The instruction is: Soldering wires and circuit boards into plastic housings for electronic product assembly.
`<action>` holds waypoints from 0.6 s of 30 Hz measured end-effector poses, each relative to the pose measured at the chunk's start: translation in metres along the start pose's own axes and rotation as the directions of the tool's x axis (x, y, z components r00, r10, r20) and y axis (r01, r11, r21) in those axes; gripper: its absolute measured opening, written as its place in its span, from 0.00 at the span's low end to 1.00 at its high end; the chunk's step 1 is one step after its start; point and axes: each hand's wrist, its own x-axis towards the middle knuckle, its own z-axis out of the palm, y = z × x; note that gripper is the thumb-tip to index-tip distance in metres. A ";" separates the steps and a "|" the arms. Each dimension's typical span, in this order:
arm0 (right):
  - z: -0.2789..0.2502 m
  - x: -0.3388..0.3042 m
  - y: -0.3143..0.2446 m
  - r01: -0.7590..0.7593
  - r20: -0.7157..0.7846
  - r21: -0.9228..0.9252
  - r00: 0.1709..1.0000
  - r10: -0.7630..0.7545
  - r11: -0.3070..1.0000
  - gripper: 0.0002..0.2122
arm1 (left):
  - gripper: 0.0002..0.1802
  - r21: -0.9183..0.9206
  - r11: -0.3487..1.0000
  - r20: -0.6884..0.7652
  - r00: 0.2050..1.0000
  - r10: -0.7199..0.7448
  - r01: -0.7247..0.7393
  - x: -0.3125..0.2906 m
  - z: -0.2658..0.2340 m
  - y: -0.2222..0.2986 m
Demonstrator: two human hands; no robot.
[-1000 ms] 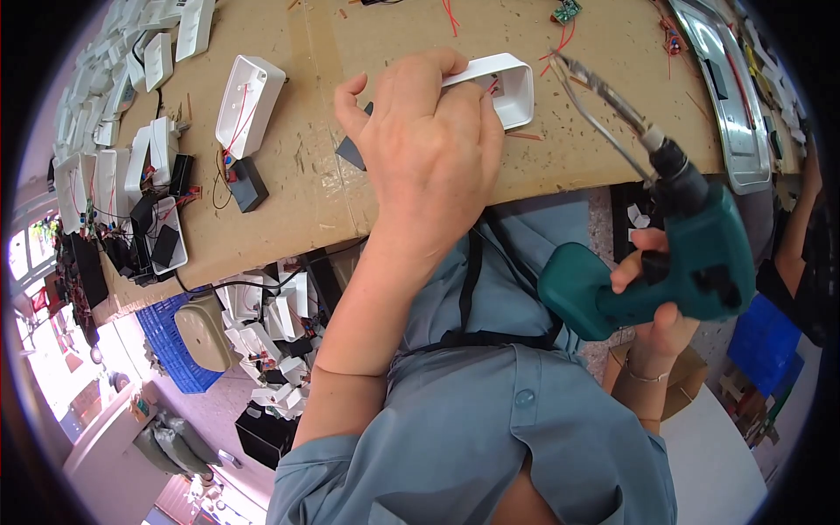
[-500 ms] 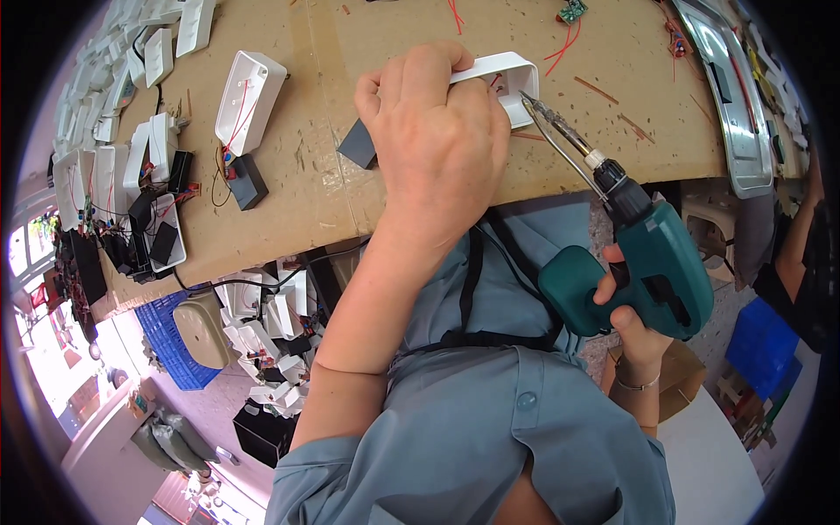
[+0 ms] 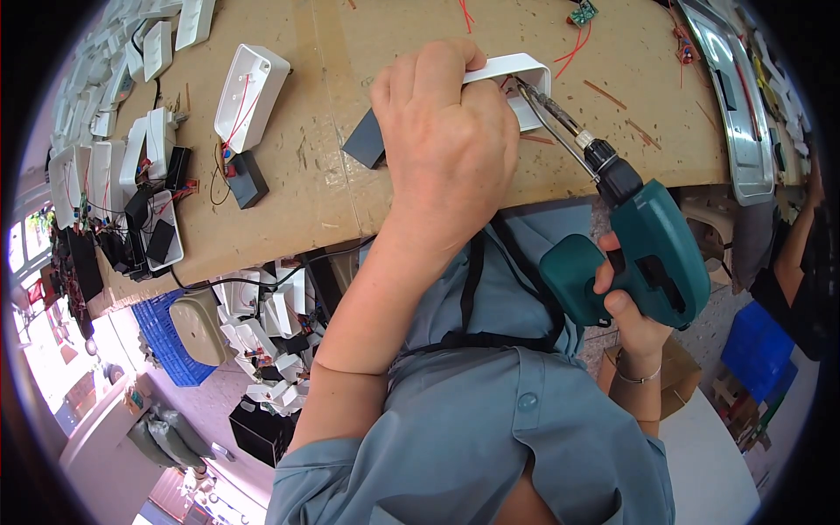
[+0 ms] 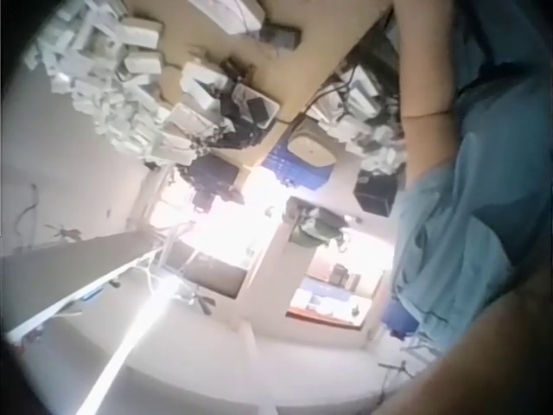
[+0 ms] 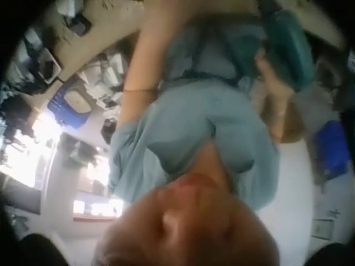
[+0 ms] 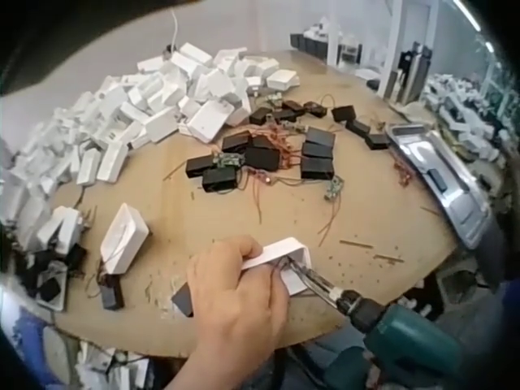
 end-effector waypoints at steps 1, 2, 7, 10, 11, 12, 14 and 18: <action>0.000 0.001 0.000 -0.003 -0.005 0.003 1.000 0.003 1.000 0.29 | 0.03 -0.001 1.000 0.000 1.000 -0.001 0.001 0.000 0.001 0.000; 0.000 0.001 0.000 -0.005 -0.009 0.006 1.000 0.005 1.000 0.28 | 0.02 -0.002 1.000 -0.002 1.000 0.001 -0.001 -0.001 0.001 -0.001; 0.000 0.004 0.000 0.056 0.001 -0.004 0.998 -0.056 0.998 0.28 | 0.04 -0.093 0.995 0.011 1.000 -0.024 0.025 -0.003 0.004 0.000; -0.002 0.005 0.000 0.068 0.013 -0.005 0.998 -0.068 0.998 0.28 | 0.04 -0.092 0.996 0.011 1.000 -0.020 0.021 -0.003 0.003 0.000; -0.002 0.005 0.000 0.072 0.029 -0.021 0.997 -0.072 0.997 0.28 | 0.04 -0.097 0.995 0.014 1.000 -0.023 0.024 -0.002 0.003 0.000; -0.002 0.005 0.000 0.072 0.030 -0.022 0.997 -0.071 0.997 0.28 | 0.04 -0.102 0.994 0.018 0.999 -0.026 0.028 -0.003 0.003 0.000; -0.001 0.005 0.000 0.038 0.030 -0.016 0.999 -0.038 0.999 0.27 | 0.03 -0.064 0.998 0.008 1.000 -0.017 0.018 -0.001 0.001 0.000; -0.001 0.004 -0.005 0.006 0.027 -0.054 1.000 -0.004 0.999 0.27 | 0.03 -0.027 1.000 -0.010 1.000 -0.002 0.002 0.000 0.001 0.000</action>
